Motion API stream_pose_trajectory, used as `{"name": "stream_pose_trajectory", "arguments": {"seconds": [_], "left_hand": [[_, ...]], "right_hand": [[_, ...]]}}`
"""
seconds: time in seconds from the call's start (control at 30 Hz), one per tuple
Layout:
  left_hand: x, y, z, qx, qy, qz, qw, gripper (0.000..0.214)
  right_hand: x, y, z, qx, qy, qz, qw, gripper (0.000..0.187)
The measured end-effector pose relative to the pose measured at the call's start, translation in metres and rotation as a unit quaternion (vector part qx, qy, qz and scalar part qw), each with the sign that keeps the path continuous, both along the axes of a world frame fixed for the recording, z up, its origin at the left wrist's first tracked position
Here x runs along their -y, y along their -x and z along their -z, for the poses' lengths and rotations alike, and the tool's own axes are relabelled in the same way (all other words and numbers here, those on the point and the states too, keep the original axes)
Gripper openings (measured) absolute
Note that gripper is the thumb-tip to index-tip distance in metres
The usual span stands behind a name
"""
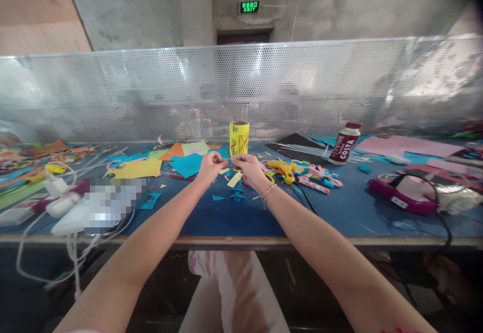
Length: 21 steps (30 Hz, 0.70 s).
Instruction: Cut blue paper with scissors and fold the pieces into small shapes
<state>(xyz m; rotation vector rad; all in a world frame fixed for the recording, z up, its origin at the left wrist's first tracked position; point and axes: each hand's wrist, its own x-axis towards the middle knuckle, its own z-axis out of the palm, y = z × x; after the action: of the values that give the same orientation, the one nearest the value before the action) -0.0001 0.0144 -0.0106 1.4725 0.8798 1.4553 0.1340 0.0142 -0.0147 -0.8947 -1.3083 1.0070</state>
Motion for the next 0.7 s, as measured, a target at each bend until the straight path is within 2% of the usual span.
{"name": "stream_pose_trajectory", "arguments": {"seconds": [0.1,0.27,0.4,0.5,0.63,0.7], "left_hand": [[-0.002,0.002,0.001,-0.016,0.010,0.004,1.000,0.034],[-0.005,0.004,0.004,-0.027,0.009,-0.005,1.000,0.021],[-0.003,0.003,0.003,-0.025,0.030,0.025,0.999,0.023],[-0.001,0.002,0.000,-0.067,0.038,0.039,0.996,0.019],[0.000,0.005,-0.002,-0.180,-0.030,0.016,0.983,0.013],[-0.002,0.008,-0.002,-0.213,-0.060,0.005,0.975,0.011]], "right_hand": [[-0.002,-0.003,0.000,0.041,-0.010,0.002,0.999,0.027],[0.001,-0.008,-0.004,0.176,-0.053,0.038,0.982,0.026],[0.003,-0.012,-0.007,0.247,-0.096,0.034,0.964,0.018],[0.003,-0.015,-0.007,0.285,-0.110,0.030,0.952,0.016],[0.004,-0.018,-0.011,0.347,-0.106,-0.005,0.932,0.019],[0.004,-0.019,-0.012,0.373,-0.094,0.003,0.923,0.022]]}}
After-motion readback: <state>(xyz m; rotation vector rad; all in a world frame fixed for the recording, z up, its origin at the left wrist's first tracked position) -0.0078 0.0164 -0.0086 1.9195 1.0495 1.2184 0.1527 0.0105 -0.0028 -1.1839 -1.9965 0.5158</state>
